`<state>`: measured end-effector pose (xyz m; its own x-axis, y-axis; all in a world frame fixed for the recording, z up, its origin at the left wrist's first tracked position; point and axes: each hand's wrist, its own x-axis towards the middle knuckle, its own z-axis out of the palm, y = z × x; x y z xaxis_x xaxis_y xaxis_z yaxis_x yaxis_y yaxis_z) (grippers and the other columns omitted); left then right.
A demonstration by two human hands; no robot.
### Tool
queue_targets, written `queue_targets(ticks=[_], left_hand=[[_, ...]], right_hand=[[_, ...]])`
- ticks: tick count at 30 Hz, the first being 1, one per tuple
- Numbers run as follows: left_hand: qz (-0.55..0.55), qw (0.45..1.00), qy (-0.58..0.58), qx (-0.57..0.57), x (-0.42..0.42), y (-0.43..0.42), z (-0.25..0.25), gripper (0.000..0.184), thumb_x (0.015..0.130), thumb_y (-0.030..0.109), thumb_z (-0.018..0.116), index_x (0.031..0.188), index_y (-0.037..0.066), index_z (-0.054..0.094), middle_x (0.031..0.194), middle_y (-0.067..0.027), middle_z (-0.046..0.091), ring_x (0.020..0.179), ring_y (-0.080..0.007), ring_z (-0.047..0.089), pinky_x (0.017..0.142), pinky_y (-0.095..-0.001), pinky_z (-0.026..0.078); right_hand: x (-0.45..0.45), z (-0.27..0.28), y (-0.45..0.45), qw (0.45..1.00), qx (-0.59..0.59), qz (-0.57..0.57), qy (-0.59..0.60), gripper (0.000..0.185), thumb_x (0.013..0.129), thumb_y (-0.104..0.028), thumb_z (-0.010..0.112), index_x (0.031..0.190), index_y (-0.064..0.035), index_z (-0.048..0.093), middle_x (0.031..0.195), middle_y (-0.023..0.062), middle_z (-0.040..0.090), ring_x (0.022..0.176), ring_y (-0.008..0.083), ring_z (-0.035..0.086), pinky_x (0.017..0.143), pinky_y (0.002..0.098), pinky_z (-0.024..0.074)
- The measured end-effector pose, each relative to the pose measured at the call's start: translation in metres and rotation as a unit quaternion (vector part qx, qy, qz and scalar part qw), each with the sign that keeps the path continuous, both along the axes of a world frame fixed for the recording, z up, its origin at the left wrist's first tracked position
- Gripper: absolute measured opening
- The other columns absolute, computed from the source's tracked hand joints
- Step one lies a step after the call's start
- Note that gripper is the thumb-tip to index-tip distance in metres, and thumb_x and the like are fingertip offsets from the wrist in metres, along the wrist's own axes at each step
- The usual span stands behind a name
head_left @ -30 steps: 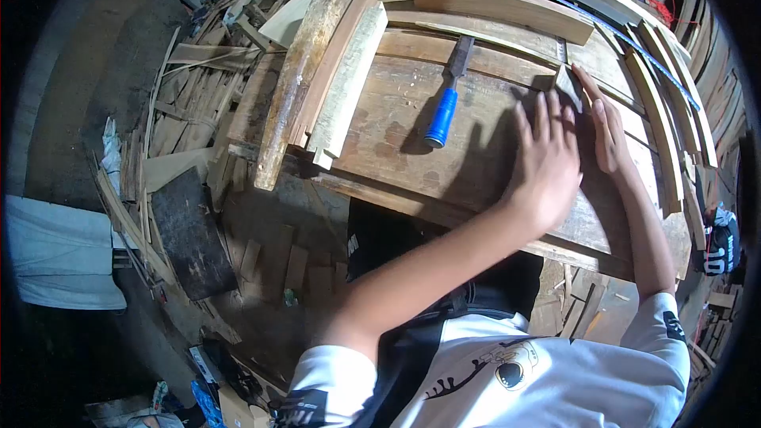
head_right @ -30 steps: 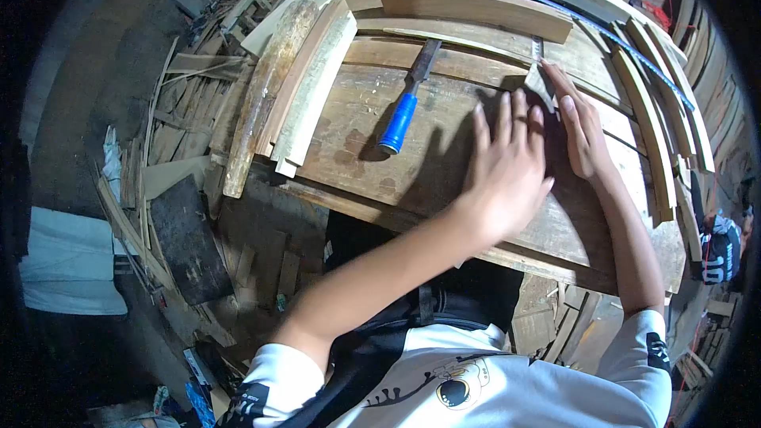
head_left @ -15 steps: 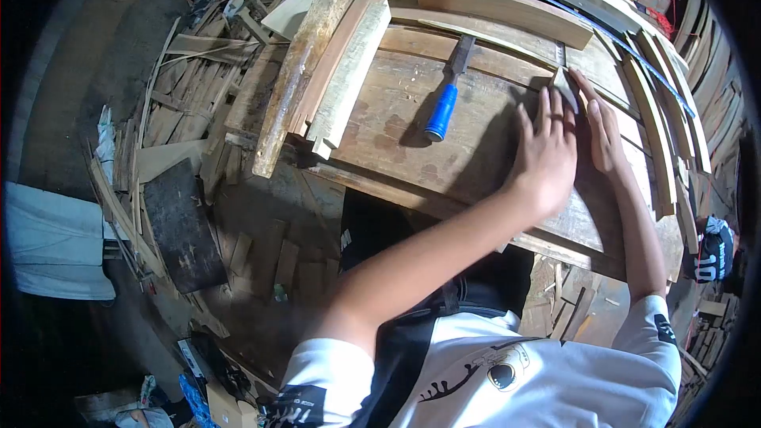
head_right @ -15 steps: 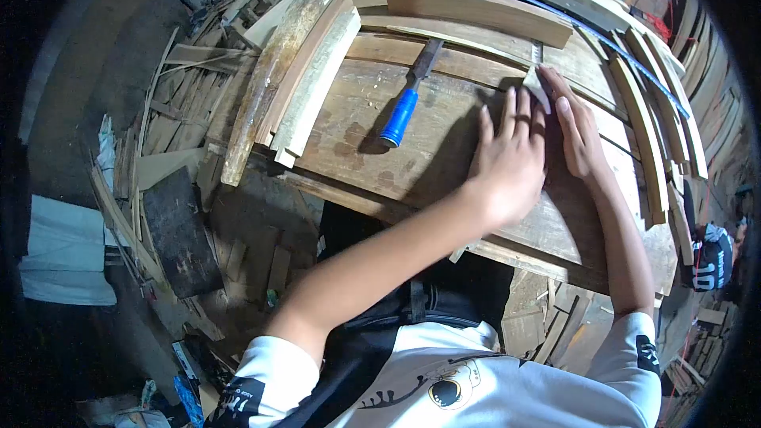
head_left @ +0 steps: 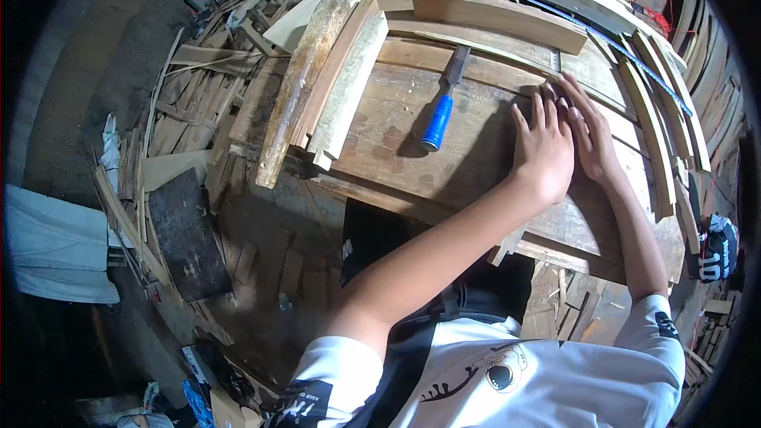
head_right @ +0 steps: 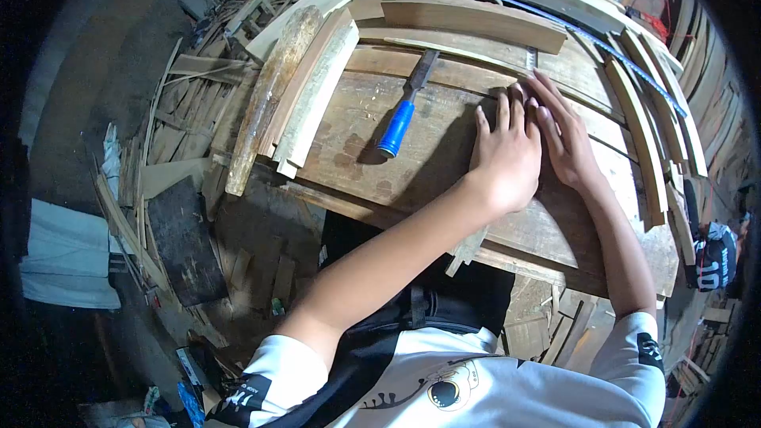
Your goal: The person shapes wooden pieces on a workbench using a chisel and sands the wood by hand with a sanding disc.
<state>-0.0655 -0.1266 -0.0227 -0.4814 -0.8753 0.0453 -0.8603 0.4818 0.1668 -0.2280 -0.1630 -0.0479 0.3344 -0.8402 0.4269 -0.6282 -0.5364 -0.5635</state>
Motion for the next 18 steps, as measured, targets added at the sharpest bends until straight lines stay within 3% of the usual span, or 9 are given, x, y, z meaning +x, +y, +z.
queue_targets(ticks=[3,4,7,8,11,13,15,18], left_hand=[[0.041,0.995,0.063,-0.070,-0.009,-0.003,-0.017,0.057,0.099,0.020,0.052,0.148,-0.009,0.044,0.163,-0.0324,0.028,0.155,-0.0459,0.020,0.124,-0.0623,0.022],[0.013,0.990,0.128,-0.053,-0.004,-0.003,-0.020,0.067,0.092,0.008,0.056,0.147,-0.022,0.033,0.158,-0.0416,0.026,0.151,-0.0514,0.025,0.124,-0.0560,0.028],[0.009,0.985,0.129,-0.114,0.005,0.006,-0.028,0.063,0.093,0.006,0.054,0.146,-0.023,0.033,0.155,-0.0445,0.028,0.147,-0.0522,0.033,0.124,-0.0505,0.031],[0.011,0.981,0.149,-0.124,0.007,0.008,-0.029,0.063,0.092,0.004,0.056,0.144,-0.023,0.034,0.154,-0.0459,0.027,0.145,-0.0524,0.038,0.122,-0.0499,0.035],[0.017,0.982,0.166,-0.090,0.022,0.022,-0.008,0.063,0.089,0.001,0.061,0.142,-0.022,0.035,0.153,-0.0456,0.028,0.144,-0.0530,0.038,0.118,-0.0506,0.040],[0.073,0.980,0.156,-0.101,0.028,0.037,0.001,0.061,0.088,0.004,0.068,0.137,-0.020,0.041,0.133,-0.0355,0.047,0.121,-0.0439,0.057,0.106,-0.0473,0.050],[0.096,0.987,0.119,-0.040,0.033,0.048,0.012,0.057,0.088,0.006,0.068,0.134,-0.020,0.045,0.118,-0.0300,0.052,0.107,-0.0368,0.062,0.096,-0.0423,0.056],[0.096,0.991,0.086,-0.025,0.032,0.054,0.015,0.055,0.087,0.007,0.068,0.131,-0.021,0.049,0.112,-0.0288,0.054,0.102,-0.0356,0.064,0.086,-0.0374,0.060]], right_hand=[[0.003,0.002,0.004,0.998,-0.044,-0.007,0.036,0.045,0.104,-0.009,0.047,0.148,-0.0002,0.051,0.152,0.0232,0.051,0.147,0.0416,0.041,0.122,0.0487,0.0323],[0.003,0.004,0.005,0.997,-0.055,-0.006,0.048,0.045,0.103,-0.006,0.048,0.147,-0.0001,0.051,0.150,0.0231,0.053,0.146,0.0414,0.043,0.122,0.0492,0.0330],[0.006,0.009,0.009,0.995,-0.047,0.027,0.088,0.044,0.102,-0.006,0.048,0.146,-0.0003,0.053,0.145,0.0220,0.058,0.145,0.0400,0.045,0.122,0.0504,0.0324],[0.010,0.013,0.011,0.995,-0.051,0.030,0.082,0.042,0.100,-0.007,0.053,0.142,-0.0016,0.058,0.144,0.0180,0.061,0.143,0.0379,0.048,0.122,0.0507,0.0318],[0.004,0.018,0.008,0.981,-0.080,0.048,0.169,0.039,0.098,-0.009,0.060,0.137,-0.0030,0.063,0.144,0.0139,0.062,0.143,0.0362,0.049,0.123,0.0511,0.0314],[-0.001,0.016,0.005,0.975,-0.106,0.048,0.191,0.037,0.096,-0.012,0.067,0.131,-0.0040,0.068,0.142,0.0117,0.064,0.143,0.0348,0.049,0.122,0.0513,0.0320],[-0.002,0.018,0.002,0.975,-0.105,0.046,0.193,0.036,0.095,-0.013,0.067,0.130,-0.0037,0.069,0.141,0.0119,0.065,0.143,0.0352,0.049,0.122,0.0519,0.0320],[-0.005,0.013,0.000,0.975,-0.110,0.029,0.189,0.036,0.096,-0.010,0.067,0.131,-0.0021,0.068,0.140,0.0137,0.065,0.143,0.0361,0.049,0.119,0.0497,0.0383]])
